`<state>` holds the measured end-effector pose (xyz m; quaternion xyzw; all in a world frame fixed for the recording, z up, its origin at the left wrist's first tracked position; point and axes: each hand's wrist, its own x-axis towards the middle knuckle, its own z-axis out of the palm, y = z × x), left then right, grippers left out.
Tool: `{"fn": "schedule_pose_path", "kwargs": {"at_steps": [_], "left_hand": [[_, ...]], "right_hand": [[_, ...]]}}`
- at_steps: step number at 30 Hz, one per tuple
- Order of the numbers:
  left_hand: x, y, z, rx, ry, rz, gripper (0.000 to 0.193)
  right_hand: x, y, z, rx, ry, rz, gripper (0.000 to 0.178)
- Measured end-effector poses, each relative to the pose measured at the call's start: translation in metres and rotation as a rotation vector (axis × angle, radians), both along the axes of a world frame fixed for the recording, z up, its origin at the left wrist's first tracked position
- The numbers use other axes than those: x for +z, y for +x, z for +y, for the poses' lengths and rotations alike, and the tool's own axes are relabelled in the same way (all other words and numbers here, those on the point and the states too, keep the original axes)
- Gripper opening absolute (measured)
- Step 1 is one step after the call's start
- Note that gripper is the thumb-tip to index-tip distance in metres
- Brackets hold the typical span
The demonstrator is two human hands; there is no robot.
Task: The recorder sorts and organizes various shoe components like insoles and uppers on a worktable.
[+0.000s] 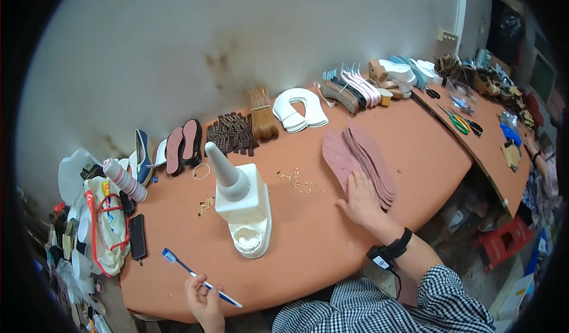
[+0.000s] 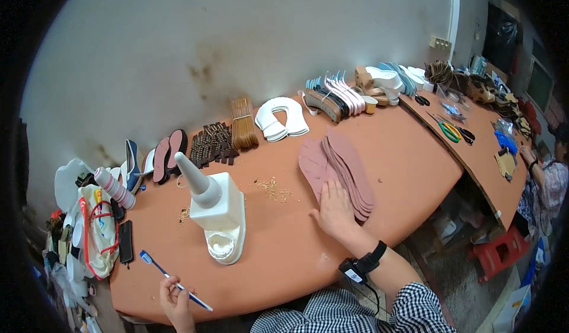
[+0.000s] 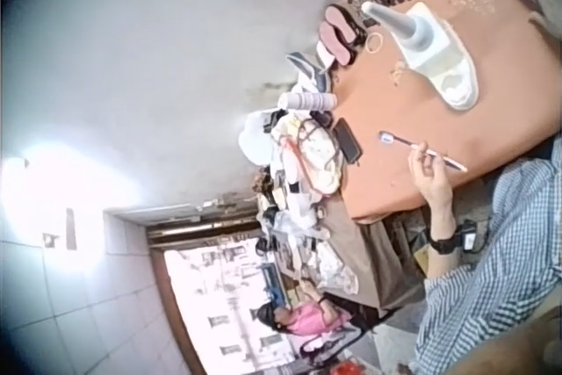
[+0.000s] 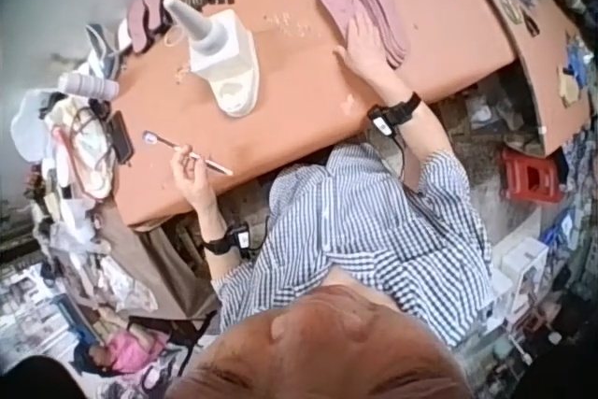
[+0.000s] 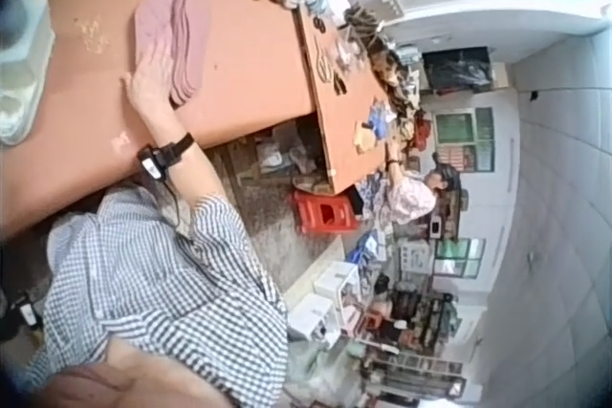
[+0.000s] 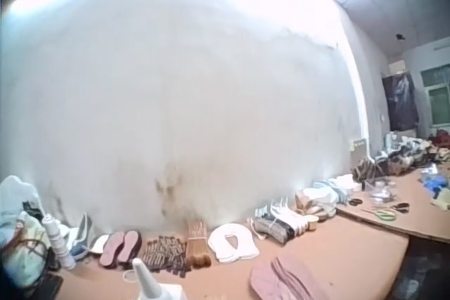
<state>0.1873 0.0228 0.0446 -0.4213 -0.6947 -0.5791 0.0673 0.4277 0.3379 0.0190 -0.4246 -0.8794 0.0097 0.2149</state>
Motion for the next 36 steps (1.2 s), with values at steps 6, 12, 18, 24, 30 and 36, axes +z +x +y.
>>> {"fn": "schedule_pose_path", "kwargs": {"at_steps": [6,12,18,24,30,36], "left_hand": [[-0.003,0.019,0.019,-0.089,0.013,-0.780,0.049],[-0.020,0.022,0.069,-0.164,-0.305,-0.970,0.049],[-0.021,0.025,0.088,-0.214,-0.200,-1.116,0.030],[-0.028,0.027,0.120,-0.297,-0.126,-1.150,0.028],[-0.017,0.020,0.122,-0.265,-0.143,-1.118,0.022],[-0.002,0.016,0.111,-0.167,-0.019,-1.094,0.019]], "right_hand": [[-0.003,0.009,0.020,0.002,0.009,-0.043,0.062],[-0.004,0.012,0.021,0.001,0.093,-0.072,0.057],[-0.008,0.010,0.021,0.024,0.107,-0.044,0.053],[-0.001,0.023,0.018,-0.029,0.081,-0.099,0.055],[-0.001,0.024,0.018,0.001,0.082,-0.101,0.062],[0.005,0.032,0.036,-0.017,-0.038,-0.111,0.061]]}}
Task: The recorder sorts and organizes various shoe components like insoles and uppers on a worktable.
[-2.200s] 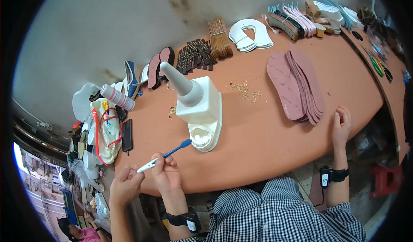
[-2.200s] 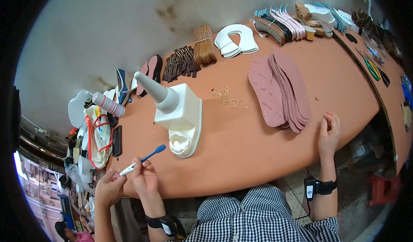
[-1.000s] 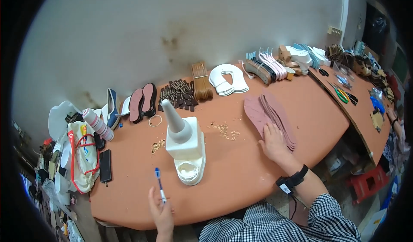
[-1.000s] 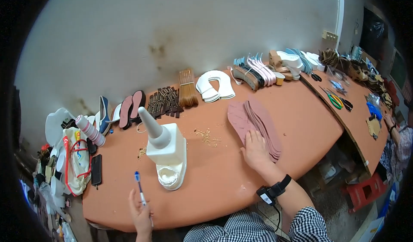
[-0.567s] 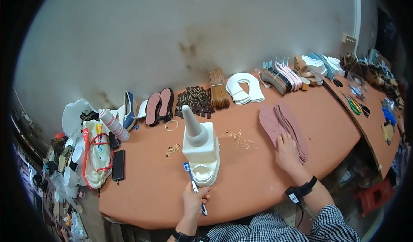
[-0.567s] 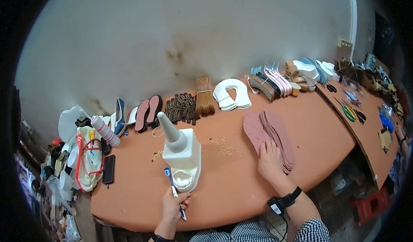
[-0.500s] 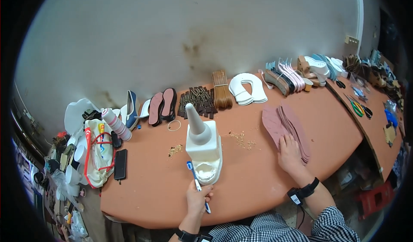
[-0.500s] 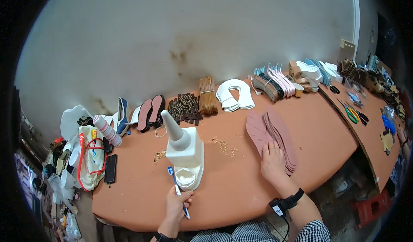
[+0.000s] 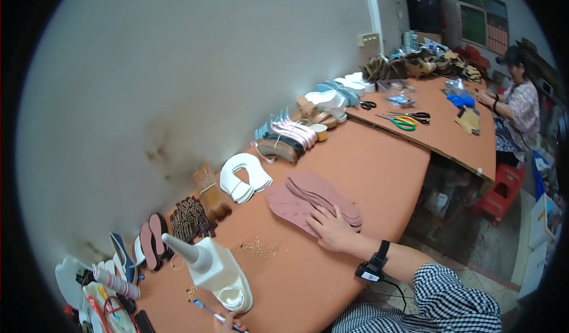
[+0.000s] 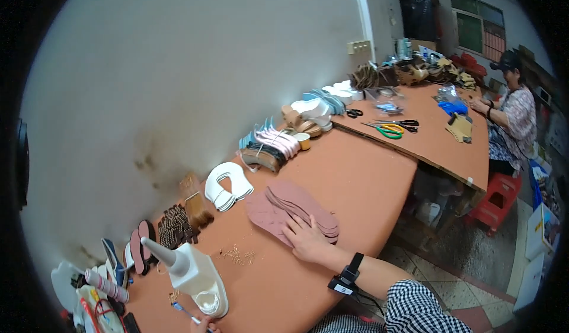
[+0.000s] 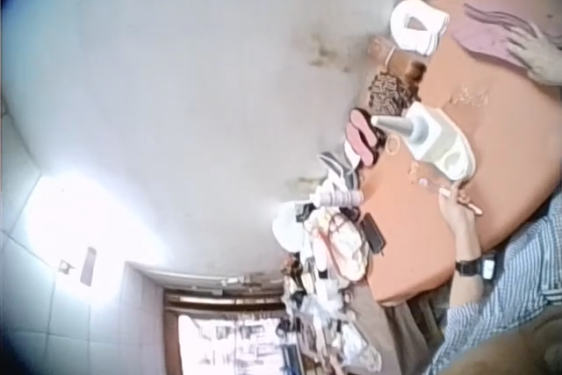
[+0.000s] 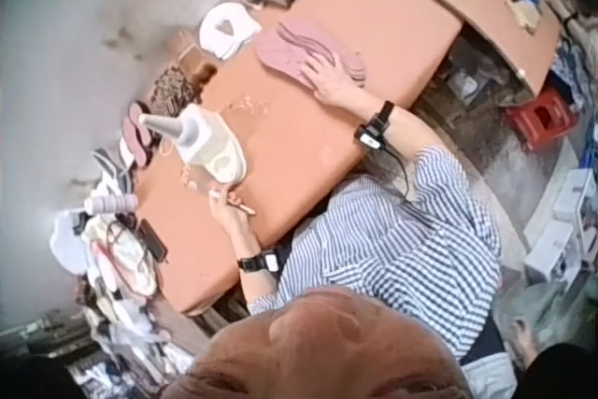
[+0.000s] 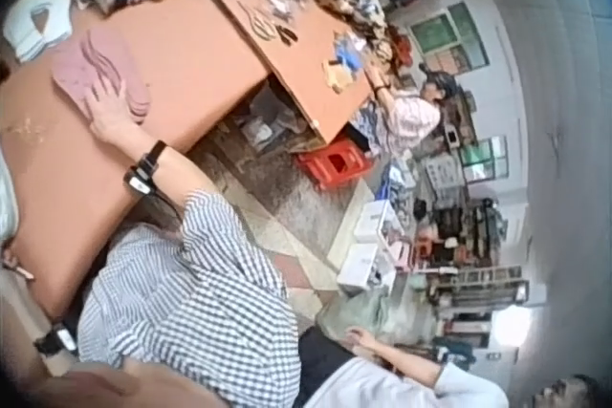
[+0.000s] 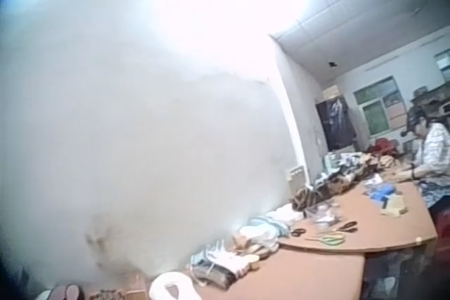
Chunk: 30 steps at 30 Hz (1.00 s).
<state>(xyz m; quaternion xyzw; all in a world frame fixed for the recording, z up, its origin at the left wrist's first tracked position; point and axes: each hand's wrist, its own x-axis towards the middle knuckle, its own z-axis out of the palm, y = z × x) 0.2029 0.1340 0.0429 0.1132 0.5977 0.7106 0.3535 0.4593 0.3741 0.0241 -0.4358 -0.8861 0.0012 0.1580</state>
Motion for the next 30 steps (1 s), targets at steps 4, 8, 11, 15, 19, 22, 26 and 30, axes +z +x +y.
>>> {"fn": "schedule_pose_path", "kwargs": {"at_steps": [4,8,11,15,19,22,26,30], "left_hand": [[0.008,-0.024,0.008,0.234,0.184,-0.004,0.019],[0.002,-0.034,0.023,0.136,0.360,-0.081,0.019],[0.032,0.010,0.051,-0.132,0.400,-0.224,0.018],[0.030,-0.067,0.052,-0.357,0.471,-0.369,0.018],[0.048,-0.012,0.105,-0.634,0.541,-0.552,0.017],[0.099,0.032,0.107,-0.676,0.652,-0.605,0.017],[0.095,0.042,0.122,-0.727,0.782,-0.686,0.016],[-0.072,-0.137,-0.012,-0.531,0.892,-0.632,0.016]], "right_hand": [[-0.005,0.004,0.001,0.015,0.007,0.046,0.059],[-0.004,0.003,-0.003,-0.001,0.022,0.045,0.063],[-0.012,0.001,0.002,0.025,0.004,0.054,0.062],[0.002,-0.021,0.000,0.100,-0.042,0.126,0.062],[0.011,0.010,-0.004,0.006,-0.150,0.113,0.063],[0.013,-0.001,-0.007,0.036,-0.187,0.134,0.063],[-0.013,-0.001,0.008,0.004,-0.111,0.278,0.061],[-0.016,0.007,0.021,-0.132,-0.110,0.285,0.057]]}}
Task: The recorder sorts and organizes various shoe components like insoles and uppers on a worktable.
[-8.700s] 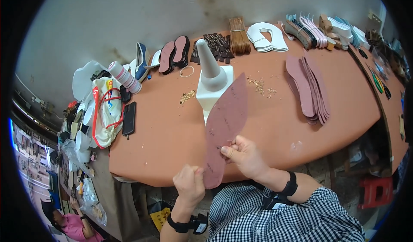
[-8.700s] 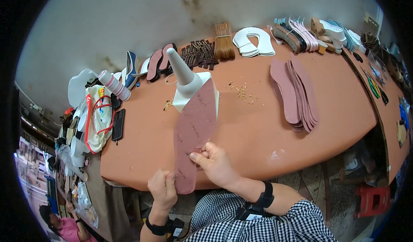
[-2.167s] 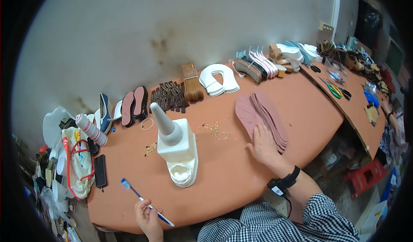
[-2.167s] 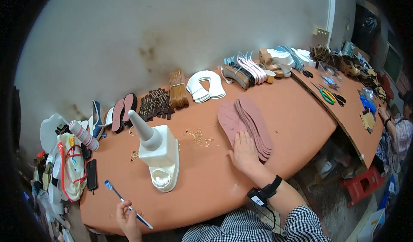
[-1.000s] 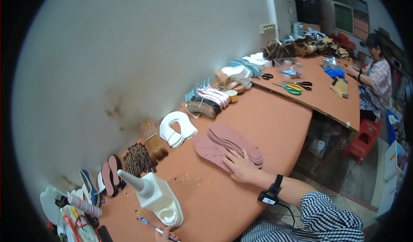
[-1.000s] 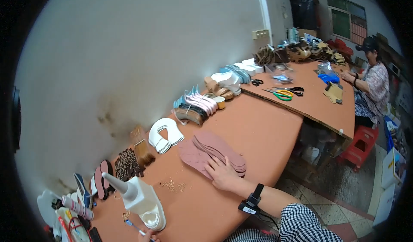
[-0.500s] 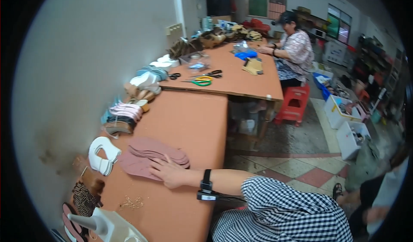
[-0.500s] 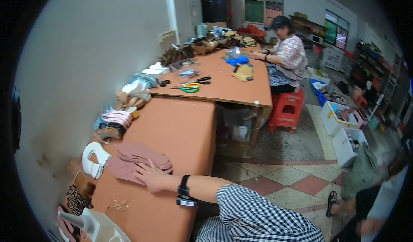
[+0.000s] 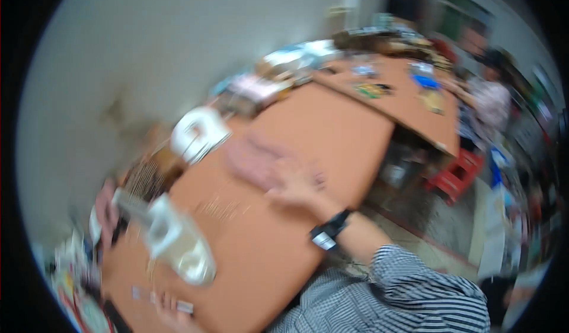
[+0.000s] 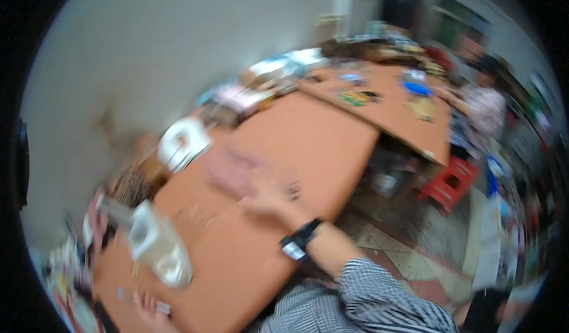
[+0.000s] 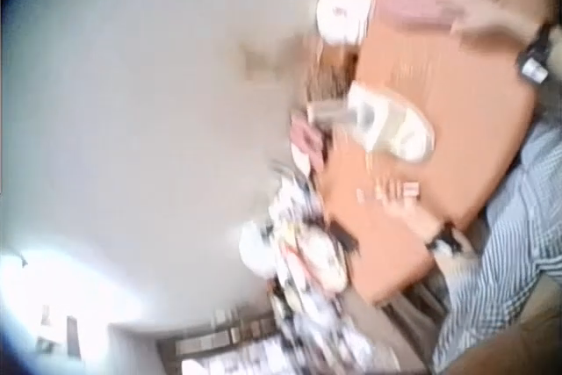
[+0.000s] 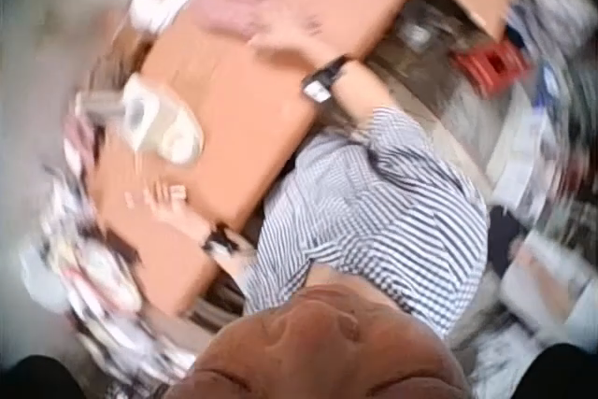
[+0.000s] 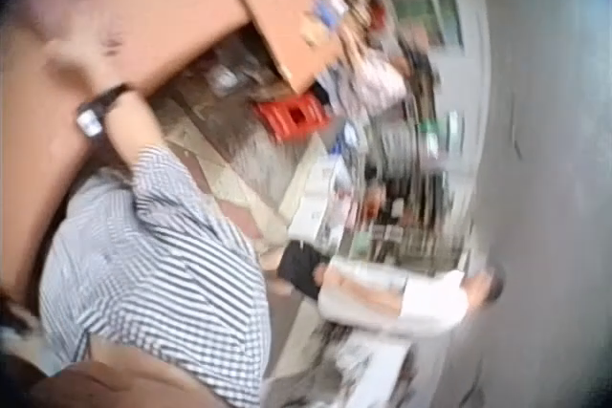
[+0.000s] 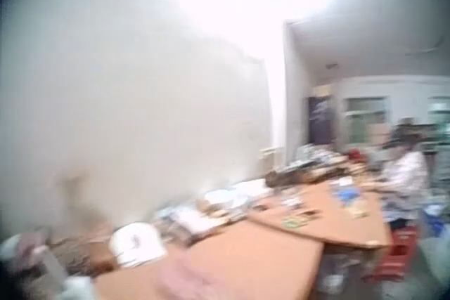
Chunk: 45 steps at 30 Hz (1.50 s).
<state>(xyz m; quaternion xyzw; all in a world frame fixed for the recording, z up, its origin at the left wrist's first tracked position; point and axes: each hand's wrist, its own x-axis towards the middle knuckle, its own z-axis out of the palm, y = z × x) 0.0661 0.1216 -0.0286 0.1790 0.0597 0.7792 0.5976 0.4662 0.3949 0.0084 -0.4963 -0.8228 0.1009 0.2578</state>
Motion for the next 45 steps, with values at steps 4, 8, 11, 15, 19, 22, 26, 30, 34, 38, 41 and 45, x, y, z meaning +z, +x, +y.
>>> {"fn": "schedule_pose_path", "kwargs": {"at_steps": [4,8,11,15,19,22,26,30,34,38,41,45], "left_hand": [[0.030,0.042,0.012,0.557,-0.526,0.039,0.026],[0.036,0.048,0.015,0.631,-0.479,0.000,0.029],[0.050,0.055,-0.007,0.626,-0.536,0.118,0.033],[0.068,0.083,-0.038,0.613,-0.736,0.526,0.032],[0.064,0.104,-0.037,0.580,-0.850,0.817,0.029],[0.059,0.112,-0.040,0.574,-0.811,0.923,0.027],[0.055,0.114,-0.040,0.561,-0.748,1.217,0.029],[0.071,0.104,-0.044,0.550,-0.767,1.485,0.027],[0.079,0.105,-0.047,0.724,-0.792,1.736,0.027],[0.072,0.113,-0.049,0.718,-0.769,1.799,0.028],[0.076,0.119,-0.043,0.671,-0.851,1.719,0.026],[0.070,0.119,-0.044,0.658,-0.848,1.732,0.024]], "right_hand": [[0.013,0.003,0.000,0.027,0.184,0.013,0.040],[0.002,-0.003,0.011,0.044,0.173,0.022,0.043],[-0.004,-0.019,0.002,0.018,0.090,0.026,0.045],[0.008,-0.020,-0.009,0.031,0.091,-0.071,0.054],[-0.001,0.000,-0.007,0.021,0.113,-0.033,0.053],[-0.006,-0.003,-0.003,0.028,0.122,-0.055,0.049],[-0.010,0.000,0.002,0.042,0.114,-0.068,0.045],[-0.011,-0.007,0.005,0.103,0.099,0.006,0.042],[-0.006,-0.007,0.004,0.048,0.026,0.092,0.037],[-0.004,-0.006,0.002,0.054,0.038,0.163,0.028],[-0.015,0.000,0.005,0.015,0.137,0.166,0.028],[-0.022,-0.004,0.004,0.025,0.250,0.013,0.032]]}}
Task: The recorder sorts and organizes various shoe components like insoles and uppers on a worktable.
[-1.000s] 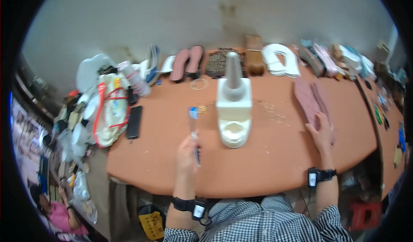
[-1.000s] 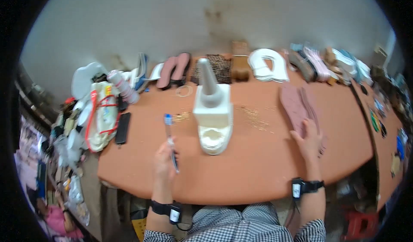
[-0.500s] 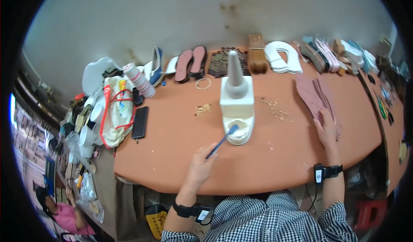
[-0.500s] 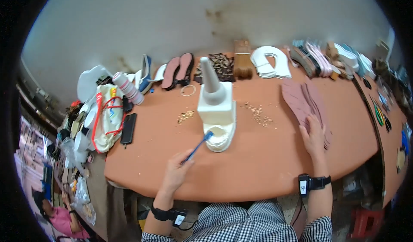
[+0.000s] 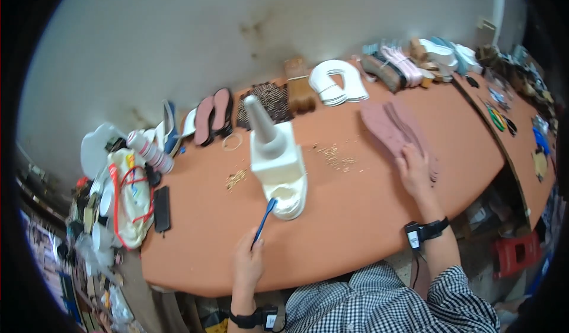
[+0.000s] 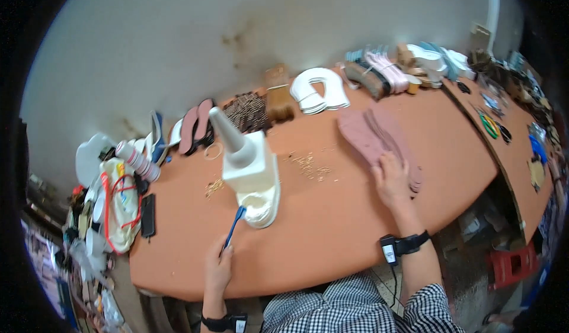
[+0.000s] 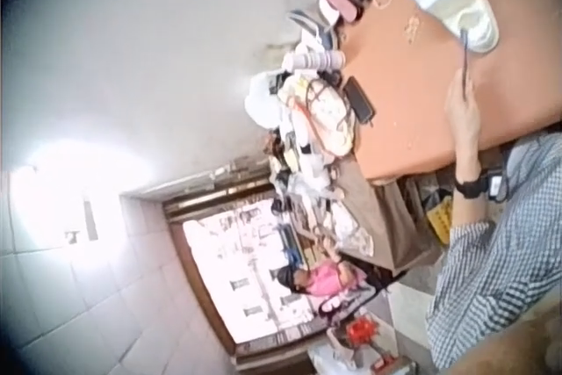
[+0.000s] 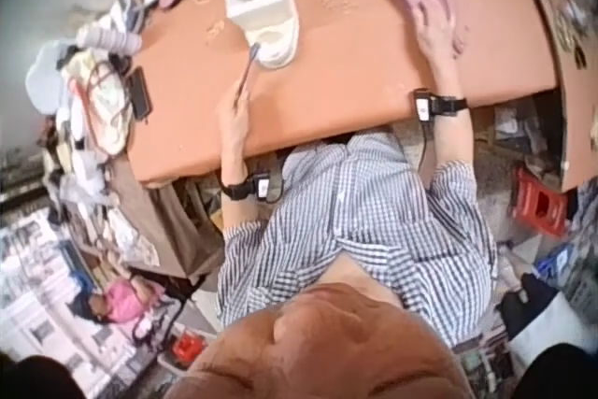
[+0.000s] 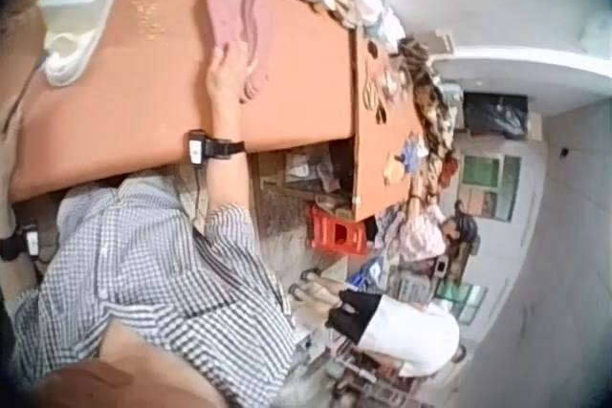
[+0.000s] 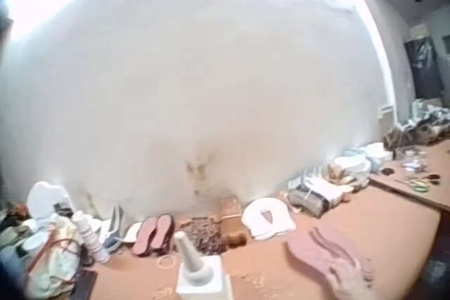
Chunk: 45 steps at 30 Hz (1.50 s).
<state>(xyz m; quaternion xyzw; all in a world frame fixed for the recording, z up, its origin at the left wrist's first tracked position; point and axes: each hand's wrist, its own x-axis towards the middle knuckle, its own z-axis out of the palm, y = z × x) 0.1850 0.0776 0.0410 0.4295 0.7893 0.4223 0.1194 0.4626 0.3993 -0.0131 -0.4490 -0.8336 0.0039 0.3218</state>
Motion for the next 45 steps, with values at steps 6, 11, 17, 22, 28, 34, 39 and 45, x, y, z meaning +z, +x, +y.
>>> {"fn": "schedule_pose_path", "kwargs": {"at_steps": [6,11,17,22,28,34,39,45], "left_hand": [[-0.036,-0.008,-0.018,0.084,-0.039,-0.122,0.025],[-0.035,-0.002,-0.013,0.123,0.068,-0.426,0.022],[-0.039,-0.005,-0.013,0.207,0.261,-0.600,0.022],[-0.043,-0.006,-0.015,0.195,0.259,-0.619,0.023],[-0.040,-0.005,-0.014,0.231,0.224,-0.649,0.023],[-0.043,-0.006,-0.018,0.207,0.297,-0.613,0.023],[-0.042,-0.004,-0.012,0.173,0.340,-0.665,0.021],[-0.034,-0.001,-0.015,0.157,0.330,-0.681,0.023]], "right_hand": [[0.027,-0.017,-0.016,0.003,-0.040,-0.077,0.040],[0.030,-0.019,-0.014,-0.012,0.005,-0.092,0.040],[0.024,-0.026,-0.017,-0.003,0.137,-0.080,0.029],[0.020,-0.033,-0.017,-0.127,0.087,-0.233,0.024],[0.024,-0.026,-0.016,-0.016,0.105,-0.085,0.025],[0.051,-0.029,-0.008,-0.067,-0.167,-0.129,0.012],[0.060,-0.017,0.010,-0.057,-0.283,-0.142,0.019],[0.038,0.014,0.025,-0.048,-0.456,0.434,0.041]]}}
